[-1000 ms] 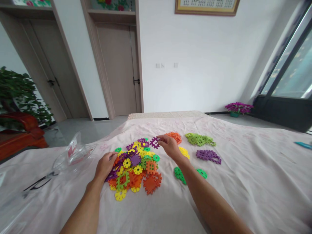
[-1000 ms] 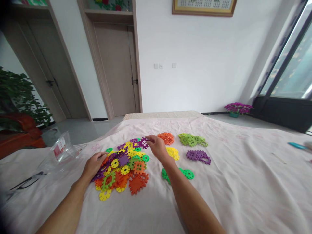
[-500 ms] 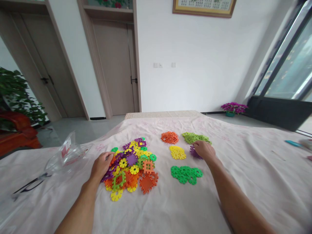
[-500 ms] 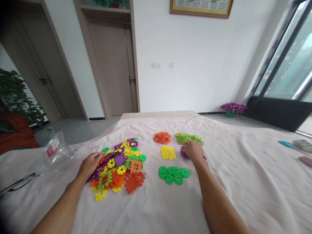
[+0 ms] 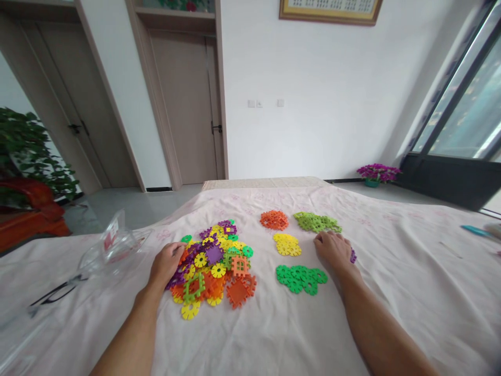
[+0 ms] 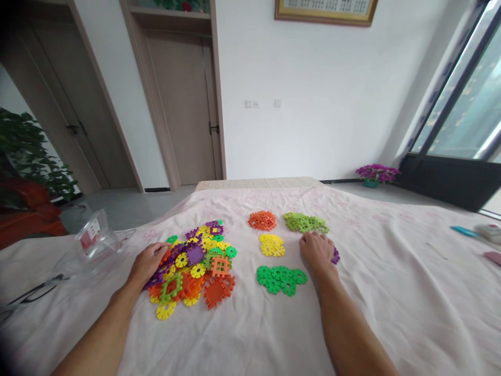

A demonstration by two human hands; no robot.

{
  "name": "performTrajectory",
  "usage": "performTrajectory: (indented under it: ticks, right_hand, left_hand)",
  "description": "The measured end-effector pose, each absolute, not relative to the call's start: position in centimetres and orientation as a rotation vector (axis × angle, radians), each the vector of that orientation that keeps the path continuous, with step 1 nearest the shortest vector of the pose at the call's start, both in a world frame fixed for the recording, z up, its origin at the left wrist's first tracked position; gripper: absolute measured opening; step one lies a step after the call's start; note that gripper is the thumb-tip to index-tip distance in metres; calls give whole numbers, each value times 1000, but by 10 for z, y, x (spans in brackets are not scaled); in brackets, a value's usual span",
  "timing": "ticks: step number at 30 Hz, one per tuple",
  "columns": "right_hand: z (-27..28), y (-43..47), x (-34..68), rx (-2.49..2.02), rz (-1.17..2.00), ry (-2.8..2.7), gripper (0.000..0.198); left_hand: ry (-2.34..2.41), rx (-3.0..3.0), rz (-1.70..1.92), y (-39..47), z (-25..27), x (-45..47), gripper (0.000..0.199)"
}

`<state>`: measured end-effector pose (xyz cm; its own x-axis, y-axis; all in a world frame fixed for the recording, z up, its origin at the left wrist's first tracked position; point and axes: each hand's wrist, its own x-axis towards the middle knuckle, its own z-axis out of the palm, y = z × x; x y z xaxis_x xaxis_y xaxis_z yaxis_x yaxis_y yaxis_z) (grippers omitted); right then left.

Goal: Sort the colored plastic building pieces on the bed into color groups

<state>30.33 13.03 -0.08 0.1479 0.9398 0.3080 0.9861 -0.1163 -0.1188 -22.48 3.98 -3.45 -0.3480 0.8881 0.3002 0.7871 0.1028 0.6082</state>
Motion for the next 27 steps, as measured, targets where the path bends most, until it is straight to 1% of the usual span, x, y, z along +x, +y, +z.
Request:
performTrajectory:
  ticks: [3,5,9,12,15,17,23,25,27]
  right_hand:
    - [4,129,296,-2053,-305,-1803,27]
    - [11,126,275,-1857,-279,-1878,26]
    - [27,107,207,-1319,51,-2126,22]
    - [32,83,159,-1083,243,-2258,24]
    - [30,63,130,-1041,262,-2371,37]
    - [27,56,122,-1054,256,-2423,39]
    - [19,57,115,-1098,324,-2380,31]
    - [17,61,114,-1092,441,-2311,26]
    - [17,66,115,-1079,657,-2199,19]
  left_hand:
    - [2226,1704,1087,40,-35,-224,36]
    - [2228,1702,1088,40,-34,-224,37]
    - [2219,1698,1087,39,-33,-224,36]
    - [2205,1691,1102,39,-33,-224,35]
    - [2195,1696,1113,38,-34,-224,35]
    - [2194,1703,1107,38,-33,-223,35]
    - [2227,1706,1079,38,-30,-222,35]
    - [2231,1710,1076,38,-30,-222,35]
    - [2230,1709,1082,39,-31,-222,35]
